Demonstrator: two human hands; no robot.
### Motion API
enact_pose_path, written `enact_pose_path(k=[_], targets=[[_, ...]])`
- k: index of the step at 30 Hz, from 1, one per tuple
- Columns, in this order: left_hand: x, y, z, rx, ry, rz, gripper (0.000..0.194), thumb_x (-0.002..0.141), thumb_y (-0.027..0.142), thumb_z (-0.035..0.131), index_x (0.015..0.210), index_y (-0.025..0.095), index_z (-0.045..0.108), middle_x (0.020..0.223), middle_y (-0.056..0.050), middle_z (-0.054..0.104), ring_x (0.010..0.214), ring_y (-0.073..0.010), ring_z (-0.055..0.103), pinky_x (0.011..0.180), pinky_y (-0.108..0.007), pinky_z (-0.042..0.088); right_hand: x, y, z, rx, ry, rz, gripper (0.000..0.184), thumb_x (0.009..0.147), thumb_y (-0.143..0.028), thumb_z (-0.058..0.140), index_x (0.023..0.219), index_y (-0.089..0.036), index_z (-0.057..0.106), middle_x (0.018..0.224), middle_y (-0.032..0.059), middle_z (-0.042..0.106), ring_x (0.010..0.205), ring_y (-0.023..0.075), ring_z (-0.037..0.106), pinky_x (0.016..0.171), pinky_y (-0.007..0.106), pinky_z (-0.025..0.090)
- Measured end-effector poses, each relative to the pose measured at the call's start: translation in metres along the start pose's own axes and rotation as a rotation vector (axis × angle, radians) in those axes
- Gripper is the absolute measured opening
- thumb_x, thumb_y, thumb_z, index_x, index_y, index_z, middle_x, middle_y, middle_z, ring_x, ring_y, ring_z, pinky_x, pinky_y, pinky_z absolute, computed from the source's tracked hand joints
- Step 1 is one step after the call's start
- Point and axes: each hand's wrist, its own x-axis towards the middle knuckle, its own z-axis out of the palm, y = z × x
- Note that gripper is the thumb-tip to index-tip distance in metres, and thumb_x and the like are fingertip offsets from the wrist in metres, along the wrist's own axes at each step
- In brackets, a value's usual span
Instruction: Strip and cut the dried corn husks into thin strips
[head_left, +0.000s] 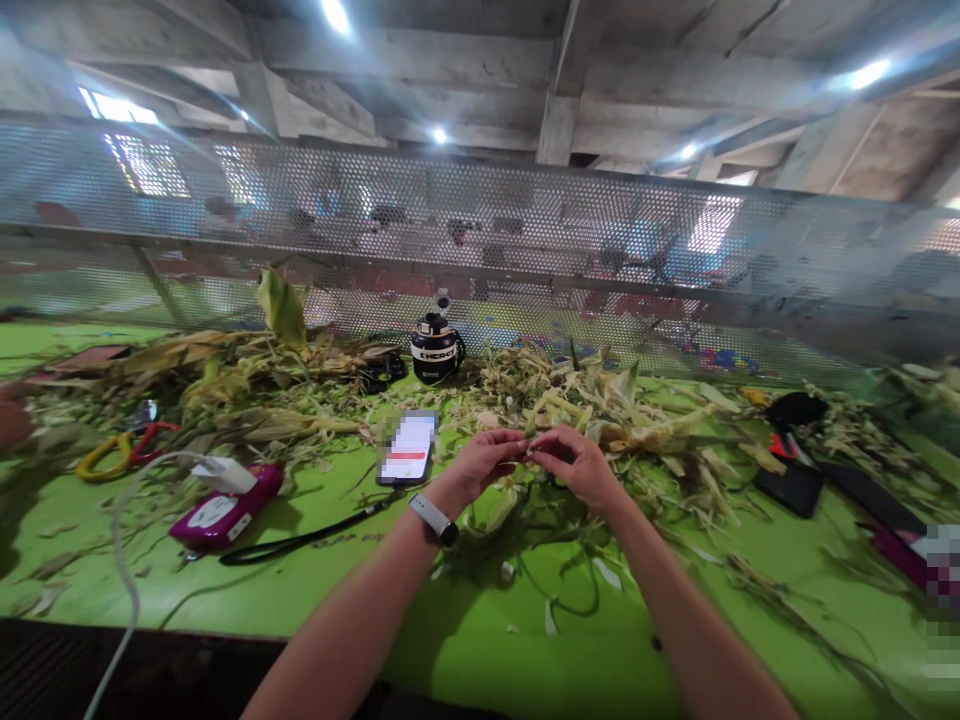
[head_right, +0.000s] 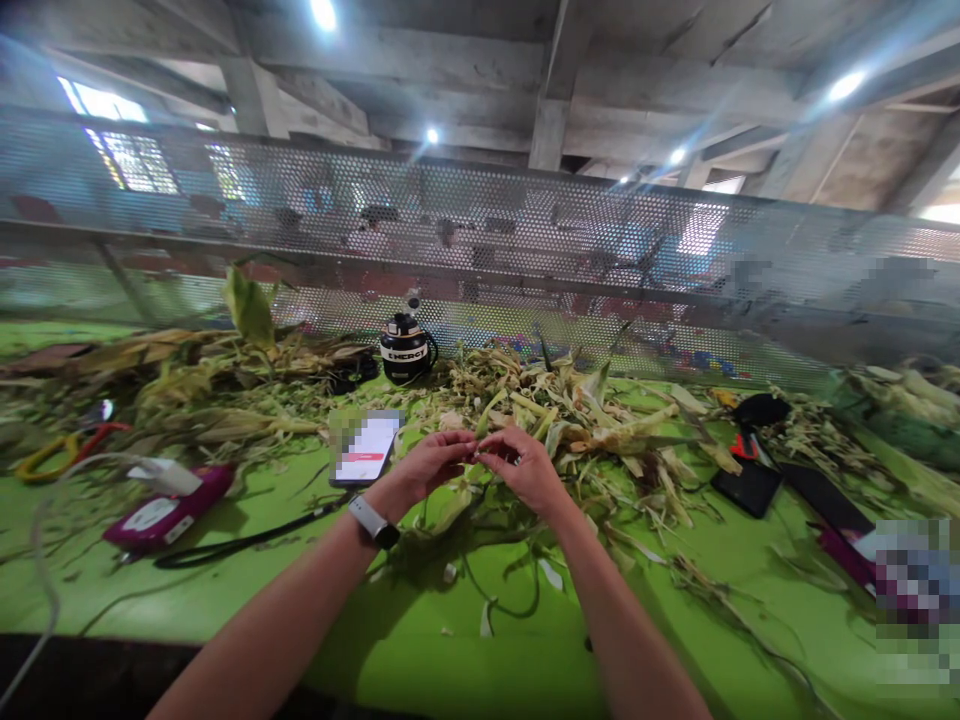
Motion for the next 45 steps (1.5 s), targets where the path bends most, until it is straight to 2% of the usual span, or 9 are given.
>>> enact_pose_path(k=[4,9,14,19,24,36,41,45], targets=[[0.001,-0.002,-0.002,0.043,-0.001,0.026,0.029,0.048,0.023,0.082,0.071,0.016,0.066,0.064,0.002,0.065,0.058,-0.0065,0.055,0.054,-0.018,0.035,0.002,-0.002,-0.001,-0.042,0.045,-0.056,0.020,0.077,-0.039,0.064,0.078,-0.019,0.069,0.071,0.0024,0.060,0.064,0.0142,0.052,0.058,0.027,0.042],[0.004,-0.006,0.002,0.066,-0.023,0.139,0.040,0.042,0.029,0.085,0.074,0.014,0.066,0.060,0.003,0.063,0.055,-0.0059,0.051,0.054,-0.019,0.034,0.003,-0.002,-0.002,-0.082,0.128,-0.116,0.025,0.076,-0.043,0.065,0.067,-0.019,0.068,0.067,0.0032,0.056,0.066,0.0158,0.052,0.059,0.028,0.043],[0.004,-0.009,0.007,0.046,-0.007,0.254,0.047,0.041,0.035,0.085,0.078,0.014,0.065,0.065,0.002,0.066,0.062,-0.0090,0.056,0.066,-0.022,0.041,0.003,0.000,-0.002,-0.084,0.131,-0.011,0.029,0.075,-0.045,0.064,0.065,-0.018,0.066,0.067,0.0019,0.055,0.061,0.0133,0.051,0.056,0.026,0.042],[0.006,-0.013,0.008,0.116,0.000,0.330,0.045,0.047,0.037,0.083,0.082,0.014,0.065,0.068,0.001,0.067,0.067,-0.0112,0.059,0.073,-0.026,0.045,0.003,0.004,-0.002,-0.065,0.149,0.063,0.027,0.075,-0.044,0.062,0.068,-0.017,0.064,0.072,0.0035,0.059,0.065,0.0150,0.055,0.057,0.026,0.044],[0.007,-0.014,0.006,0.224,0.002,0.378,0.042,0.056,0.037,0.079,0.089,0.014,0.066,0.073,-0.002,0.068,0.070,-0.0130,0.060,0.074,-0.027,0.046,0.005,0.008,-0.001,-0.054,0.120,0.103,0.027,0.075,-0.044,0.059,0.072,-0.017,0.062,0.066,0.0020,0.060,0.059,0.0140,0.052,0.056,0.026,0.043],[0.006,-0.014,0.006,0.298,-0.014,0.393,0.039,0.062,0.033,0.075,0.094,0.014,0.066,0.075,-0.003,0.068,0.069,-0.0132,0.059,0.071,-0.026,0.046,0.006,0.014,0.002,0.085,0.164,0.177,0.029,0.067,-0.044,0.066,0.075,-0.018,0.056,0.062,-0.0001,0.057,0.056,0.0132,0.050,0.053,0.026,0.043],[0.004,-0.013,0.008,0.316,-0.041,0.390,0.033,0.064,0.029,0.074,0.093,0.015,0.067,0.080,-0.004,0.069,0.073,-0.0139,0.061,0.073,-0.026,0.047,0.008,0.018,0.000,0.149,0.102,0.190,0.031,0.064,-0.041,0.066,0.082,-0.020,0.053,0.064,-0.0016,0.054,0.057,0.0128,0.049,0.054,0.026,0.043],[0.004,-0.013,0.009,0.299,-0.033,0.381,0.033,0.065,0.029,0.073,0.093,0.015,0.066,0.081,-0.004,0.069,0.075,-0.0135,0.060,0.074,-0.025,0.046,0.007,0.015,0.001,0.184,0.108,0.206,0.030,0.063,-0.038,0.066,0.082,-0.020,0.052,0.064,-0.0030,0.051,0.056,0.0118,0.048,0.053,0.025,0.042]])
